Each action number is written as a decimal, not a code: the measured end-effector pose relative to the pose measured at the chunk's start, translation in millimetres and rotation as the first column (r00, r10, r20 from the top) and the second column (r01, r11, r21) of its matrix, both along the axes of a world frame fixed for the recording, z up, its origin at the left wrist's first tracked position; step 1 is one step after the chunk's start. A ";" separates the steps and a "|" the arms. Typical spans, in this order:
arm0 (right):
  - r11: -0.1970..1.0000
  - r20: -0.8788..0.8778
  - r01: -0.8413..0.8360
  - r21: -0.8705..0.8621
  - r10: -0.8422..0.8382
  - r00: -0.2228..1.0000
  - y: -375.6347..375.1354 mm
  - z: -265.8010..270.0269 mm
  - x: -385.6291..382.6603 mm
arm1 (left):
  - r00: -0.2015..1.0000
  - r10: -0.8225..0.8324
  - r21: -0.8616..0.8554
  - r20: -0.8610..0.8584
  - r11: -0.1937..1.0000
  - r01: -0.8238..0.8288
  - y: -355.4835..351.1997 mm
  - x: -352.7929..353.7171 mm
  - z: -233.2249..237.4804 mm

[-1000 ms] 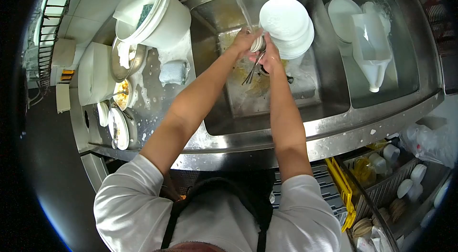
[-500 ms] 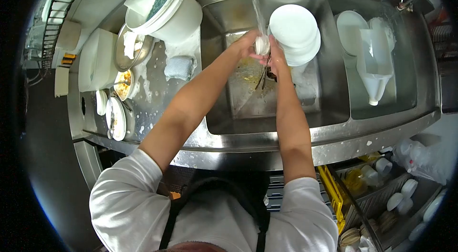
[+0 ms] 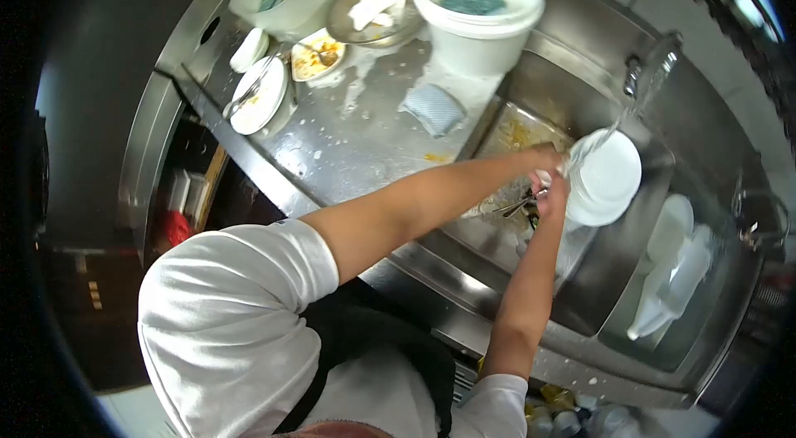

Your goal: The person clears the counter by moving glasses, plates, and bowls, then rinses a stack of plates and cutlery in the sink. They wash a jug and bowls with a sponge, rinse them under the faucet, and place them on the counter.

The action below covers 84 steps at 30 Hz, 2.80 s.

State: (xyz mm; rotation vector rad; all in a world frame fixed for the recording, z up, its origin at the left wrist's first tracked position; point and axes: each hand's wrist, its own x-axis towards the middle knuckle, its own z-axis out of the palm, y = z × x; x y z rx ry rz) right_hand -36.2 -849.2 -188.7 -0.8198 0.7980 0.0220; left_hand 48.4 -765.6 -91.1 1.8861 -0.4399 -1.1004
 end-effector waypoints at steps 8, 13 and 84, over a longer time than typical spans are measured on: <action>0.945 0.051 0.277 0.173 -0.289 0.956 7.5 -1.1 4.9 | 0.937 0.081 -0.353 0.341 0.934 0.048 125.4 -21.6 45.9; 0.974 -0.078 0.132 -0.185 -0.149 0.986 39.7 31.4 7.2 | 0.854 0.316 -0.325 0.413 0.927 -0.186 310.7 -17.2 71.8; -0.732 -0.705 -0.236 -0.639 0.435 0.559 590.6 153.6 172.8 | 0.499 0.449 -0.219 0.741 0.864 -0.452 691.8 128.4 98.2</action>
